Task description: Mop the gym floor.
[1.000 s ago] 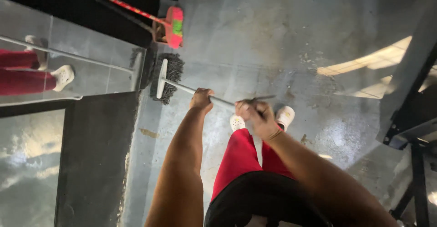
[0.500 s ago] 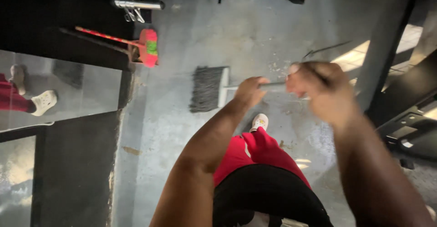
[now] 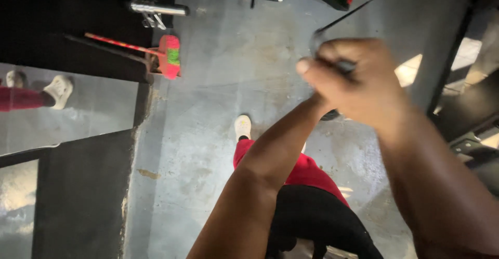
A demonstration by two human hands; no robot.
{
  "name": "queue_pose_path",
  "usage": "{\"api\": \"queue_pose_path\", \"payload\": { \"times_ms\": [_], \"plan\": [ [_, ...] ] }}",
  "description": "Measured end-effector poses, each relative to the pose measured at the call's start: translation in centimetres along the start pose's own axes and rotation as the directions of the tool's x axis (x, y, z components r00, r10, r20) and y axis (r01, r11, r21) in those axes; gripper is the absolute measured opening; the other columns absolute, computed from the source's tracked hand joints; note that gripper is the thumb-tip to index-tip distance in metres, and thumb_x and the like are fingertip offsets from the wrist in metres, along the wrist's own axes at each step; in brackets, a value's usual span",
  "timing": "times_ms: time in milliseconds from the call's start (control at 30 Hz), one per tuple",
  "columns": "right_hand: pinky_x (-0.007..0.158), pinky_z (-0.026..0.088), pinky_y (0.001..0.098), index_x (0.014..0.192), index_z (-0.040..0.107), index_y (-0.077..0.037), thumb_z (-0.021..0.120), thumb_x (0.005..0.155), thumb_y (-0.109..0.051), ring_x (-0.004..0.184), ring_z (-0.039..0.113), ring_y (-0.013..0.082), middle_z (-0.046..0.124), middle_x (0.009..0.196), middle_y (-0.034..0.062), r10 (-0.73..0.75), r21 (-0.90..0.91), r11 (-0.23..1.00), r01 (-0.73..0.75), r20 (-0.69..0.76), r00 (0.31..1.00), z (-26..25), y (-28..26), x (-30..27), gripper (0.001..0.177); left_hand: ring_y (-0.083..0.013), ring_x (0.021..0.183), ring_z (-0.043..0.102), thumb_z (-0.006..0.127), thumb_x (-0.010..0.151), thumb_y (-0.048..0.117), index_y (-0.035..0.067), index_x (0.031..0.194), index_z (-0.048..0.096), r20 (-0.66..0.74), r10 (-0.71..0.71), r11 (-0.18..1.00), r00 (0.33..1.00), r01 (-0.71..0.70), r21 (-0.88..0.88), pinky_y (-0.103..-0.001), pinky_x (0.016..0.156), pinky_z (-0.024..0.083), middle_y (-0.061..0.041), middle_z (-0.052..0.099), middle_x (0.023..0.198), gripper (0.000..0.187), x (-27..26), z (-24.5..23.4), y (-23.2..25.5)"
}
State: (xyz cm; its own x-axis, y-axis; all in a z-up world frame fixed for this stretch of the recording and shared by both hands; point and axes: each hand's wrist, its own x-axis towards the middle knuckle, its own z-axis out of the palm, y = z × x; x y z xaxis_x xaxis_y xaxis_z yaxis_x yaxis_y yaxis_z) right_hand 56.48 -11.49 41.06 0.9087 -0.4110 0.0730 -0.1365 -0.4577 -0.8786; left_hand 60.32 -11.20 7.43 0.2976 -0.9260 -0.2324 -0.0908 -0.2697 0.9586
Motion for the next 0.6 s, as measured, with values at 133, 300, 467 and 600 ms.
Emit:
{"api": "queue_pose_path", "payload": {
  "times_ms": [133, 300, 467, 600],
  "plan": [
    [0.05, 0.042, 0.0291, 0.077, 0.068, -0.002, 0.077, 0.093, -0.022, 0.052, 0.054, 0.0087, 0.06, 0.061, 0.0037, -0.205, -0.032, 0.978, 0.206, 0.032, 0.978, 8.1, -0.4, 4.1, 0.027, -0.0239, 0.09, 0.069, 0.068, 0.089, 0.037, 0.016, 0.107, 0.074, 0.03, -0.014, 0.999, 0.999, 0.015, -0.04, -0.038, 0.079, 0.054, -0.01, 0.074, 0.094, 0.028, -1.5, -8.1, -2.1],
    [0.048, 0.039, 0.0301, 0.074, 0.063, -0.003, 0.074, 0.094, -0.017, 0.052, 0.046, 0.0091, 0.054, 0.06, 0.0039, -0.258, 0.139, 0.959, 0.247, 0.071, 0.964, 17.2, -3.8, 9.3, 0.027, -0.0231, 0.094, 0.07, 0.068, 0.087, 0.037, 0.018, 0.106, 0.075, 0.073, -0.032, 0.995, 0.997, 0.039, -0.093, -0.037, 0.083, 0.054, -0.008, 0.075, 0.097, 0.027, -5.8, -20.0, -3.7],
    [0.049, 0.034, 0.0313, 0.067, 0.051, -0.003, 0.073, 0.095, -0.009, 0.055, 0.037, 0.0089, 0.043, 0.058, 0.0038, -0.285, 0.239, 0.935, 0.262, 0.07, 0.956, 22.7, -6.3, 12.8, 0.036, -0.0224, 0.097, 0.07, 0.068, 0.086, 0.036, 0.019, 0.105, 0.076, 0.125, -0.049, 0.986, 0.991, 0.068, -0.155, -0.037, 0.086, 0.054, -0.006, 0.075, 0.101, 0.027, -11.1, -30.2, -4.9],
    [0.052, 0.034, 0.0293, 0.066, 0.038, -0.003, 0.068, 0.098, -0.002, 0.057, 0.039, 0.0072, 0.045, 0.059, 0.0015, -0.287, 0.481, 0.846, 0.229, 0.049, 0.957, 24.9, -6.4, 14.1, 0.044, -0.0218, 0.1, 0.07, 0.069, 0.085, 0.036, 0.021, 0.104, 0.077, 0.179, -0.051, 0.974, 0.983, 0.089, -0.207, -0.036, 0.089, 0.054, -0.005, 0.076, 0.103, 0.026, -14.9, -36.0, -5.2]
  ]
}}
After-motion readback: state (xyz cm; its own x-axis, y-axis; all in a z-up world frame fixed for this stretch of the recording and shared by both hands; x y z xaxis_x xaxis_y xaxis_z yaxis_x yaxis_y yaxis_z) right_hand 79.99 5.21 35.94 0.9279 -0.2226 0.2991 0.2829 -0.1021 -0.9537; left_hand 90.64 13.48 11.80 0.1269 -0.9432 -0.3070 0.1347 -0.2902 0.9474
